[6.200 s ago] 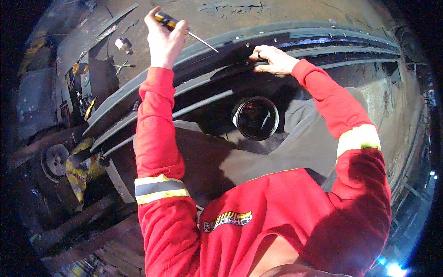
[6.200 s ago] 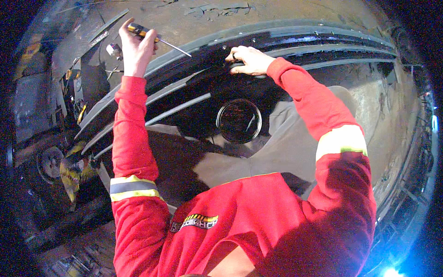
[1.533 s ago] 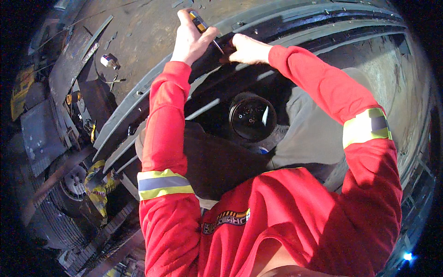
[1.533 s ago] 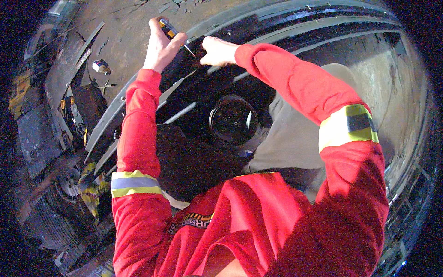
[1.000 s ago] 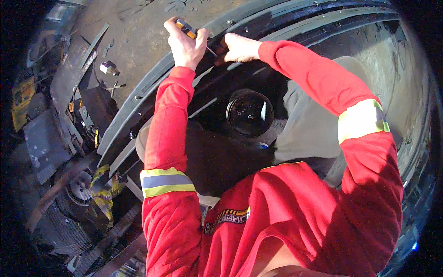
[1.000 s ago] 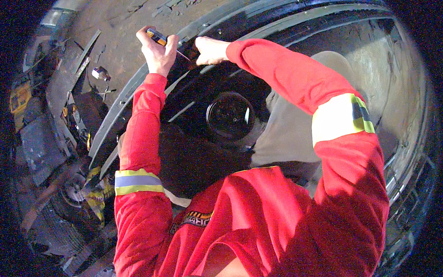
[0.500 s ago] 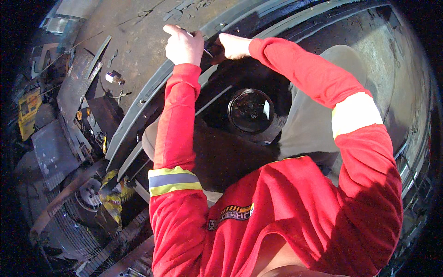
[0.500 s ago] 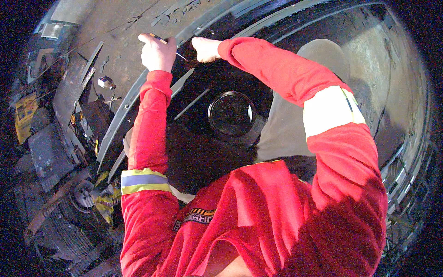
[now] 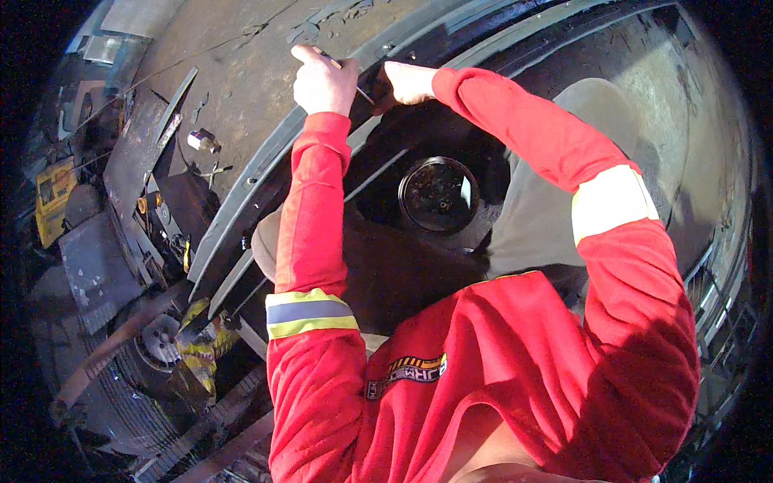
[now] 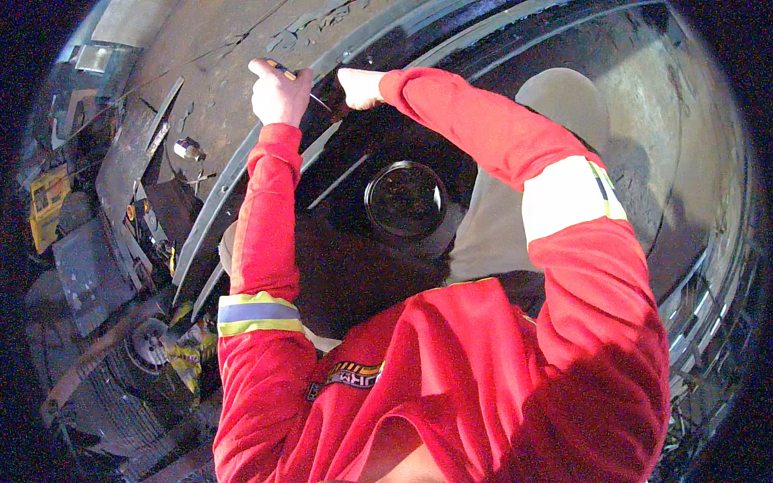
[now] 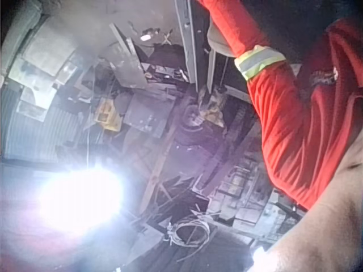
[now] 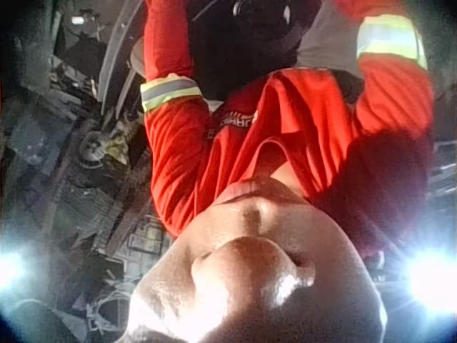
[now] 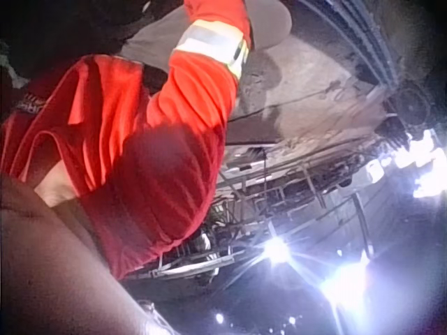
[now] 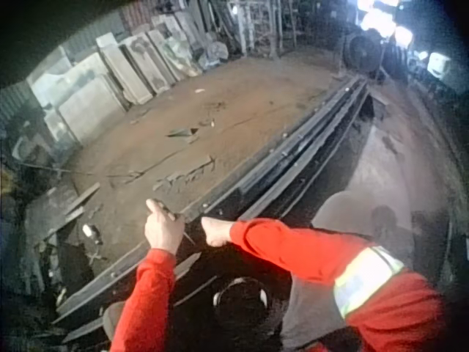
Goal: The person sits on the floor and assembles a metal frame by hand-tightening bolts and then using a screwdriver to secure them. The person works on multiple sections of the frame, ensuring the components are aligned and fastened.
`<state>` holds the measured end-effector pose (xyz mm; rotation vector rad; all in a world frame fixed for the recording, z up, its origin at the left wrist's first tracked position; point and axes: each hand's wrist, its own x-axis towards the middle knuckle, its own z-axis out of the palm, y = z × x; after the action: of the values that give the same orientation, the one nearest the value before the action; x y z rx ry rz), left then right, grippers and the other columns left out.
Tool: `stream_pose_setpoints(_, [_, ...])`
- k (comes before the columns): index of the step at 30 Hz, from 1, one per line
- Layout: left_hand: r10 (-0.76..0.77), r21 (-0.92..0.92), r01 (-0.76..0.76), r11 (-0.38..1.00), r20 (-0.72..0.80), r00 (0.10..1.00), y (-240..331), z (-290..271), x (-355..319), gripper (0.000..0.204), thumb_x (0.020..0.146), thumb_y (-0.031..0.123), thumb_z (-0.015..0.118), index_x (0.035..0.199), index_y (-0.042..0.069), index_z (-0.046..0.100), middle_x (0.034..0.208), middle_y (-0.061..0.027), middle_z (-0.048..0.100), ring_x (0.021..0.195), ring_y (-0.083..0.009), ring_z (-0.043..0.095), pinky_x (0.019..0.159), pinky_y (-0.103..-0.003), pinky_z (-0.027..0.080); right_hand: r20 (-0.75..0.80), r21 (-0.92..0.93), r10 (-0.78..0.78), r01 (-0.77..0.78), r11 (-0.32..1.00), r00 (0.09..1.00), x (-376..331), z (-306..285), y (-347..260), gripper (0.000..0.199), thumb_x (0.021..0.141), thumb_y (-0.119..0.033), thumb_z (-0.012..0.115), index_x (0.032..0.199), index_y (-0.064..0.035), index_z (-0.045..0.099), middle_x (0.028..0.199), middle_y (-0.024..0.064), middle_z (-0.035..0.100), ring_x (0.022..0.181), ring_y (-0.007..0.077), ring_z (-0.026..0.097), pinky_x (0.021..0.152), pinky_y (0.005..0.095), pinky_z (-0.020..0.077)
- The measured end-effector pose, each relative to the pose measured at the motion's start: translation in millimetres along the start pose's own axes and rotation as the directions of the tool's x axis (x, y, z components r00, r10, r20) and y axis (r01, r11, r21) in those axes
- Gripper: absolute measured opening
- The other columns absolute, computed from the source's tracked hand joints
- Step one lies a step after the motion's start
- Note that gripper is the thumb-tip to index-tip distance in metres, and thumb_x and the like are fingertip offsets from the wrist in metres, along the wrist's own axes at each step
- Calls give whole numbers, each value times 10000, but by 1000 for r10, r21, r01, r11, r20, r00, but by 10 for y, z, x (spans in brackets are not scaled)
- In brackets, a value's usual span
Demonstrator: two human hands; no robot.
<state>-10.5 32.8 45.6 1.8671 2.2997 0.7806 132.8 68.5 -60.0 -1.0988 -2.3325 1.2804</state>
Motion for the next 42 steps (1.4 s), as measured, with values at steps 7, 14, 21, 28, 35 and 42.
stream_pose_setpoints(7, [187, -386, -143, 912, 79, 979, -276, 59, 90, 642, 651, 264, 718, 1088, -1, 329, 814, -260, 614, 761, -431, 622, 692, -461, 512, 81, -18, 76, -75, 997, 994, -43, -104, -260, 148, 687, -56, 574, 681, 87, 538, 701, 239, 591, 633, 265, 593, 536, 394, 447])
stream_pose_setpoints(14, [-87, 62, 84, 995, 48, 995, 4, -68, -16, 637, 653, 283, 720, 1072, 1, 333, 820, -254, 615, 778, -427, 624, 706, -459, 509, 153, 37, 18, -24, 999, 988, -168, -210, -526, 293, 683, -225, 718, 815, 30, 657, 776, 177, 653, 715, 248, 611, 649, 357, 465])
stream_pose_setpoints(21, [143, -155, -110, 982, 223, 964, -71, 35, -57, 628, 668, 315, 726, 1100, 61, 348, 807, -222, 617, 760, -401, 629, 682, -446, 500, 43, -85, 25, -21, 996, 999, -3, -67, -148, 229, 676, -96, 581, 751, 118, 556, 721, 251, 595, 642, 281, 583, 551, 401, 444])
stream_pose_setpoints(28, [126, -94, -123, 988, 24, 992, -71, 118, -79, 565, 656, 284, 717, 1059, 58, 391, 781, -223, 627, 737, -412, 625, 669, -455, 508, 42, -148, 3, 4, 989, 999, -88, -170, -354, 242, 650, -131, 606, 704, 103, 578, 676, 247, 581, 600, 298, 582, 550, 433, 438])
stream_pose_setpoints(35, [112, -119, -111, 987, 1, 994, -326, 124, 135, 587, 610, 294, 762, 1029, -3, 477, 849, -239, 630, 807, -377, 638, 747, -409, 505, -130, -180, -99, 74, 981, 987, -627, -224, -736, 207, 754, -185, 548, 840, -43, 672, 801, 172, 653, 776, 318, 636, 700, 413, 487])
stream_pose_setpoints(42, [130, 14, -130, 991, -4, 992, -394, 228, 315, 632, 572, 311, 764, 1018, -58, 512, 949, -243, 610, 915, -354, 611, 842, -389, 477, -474, 33, -82, 111, 993, 876, -909, -379, -431, 218, 746, -144, 550, 897, -84, 695, 852, 123, 684, 785, 265, 652, 741, 363, 505])
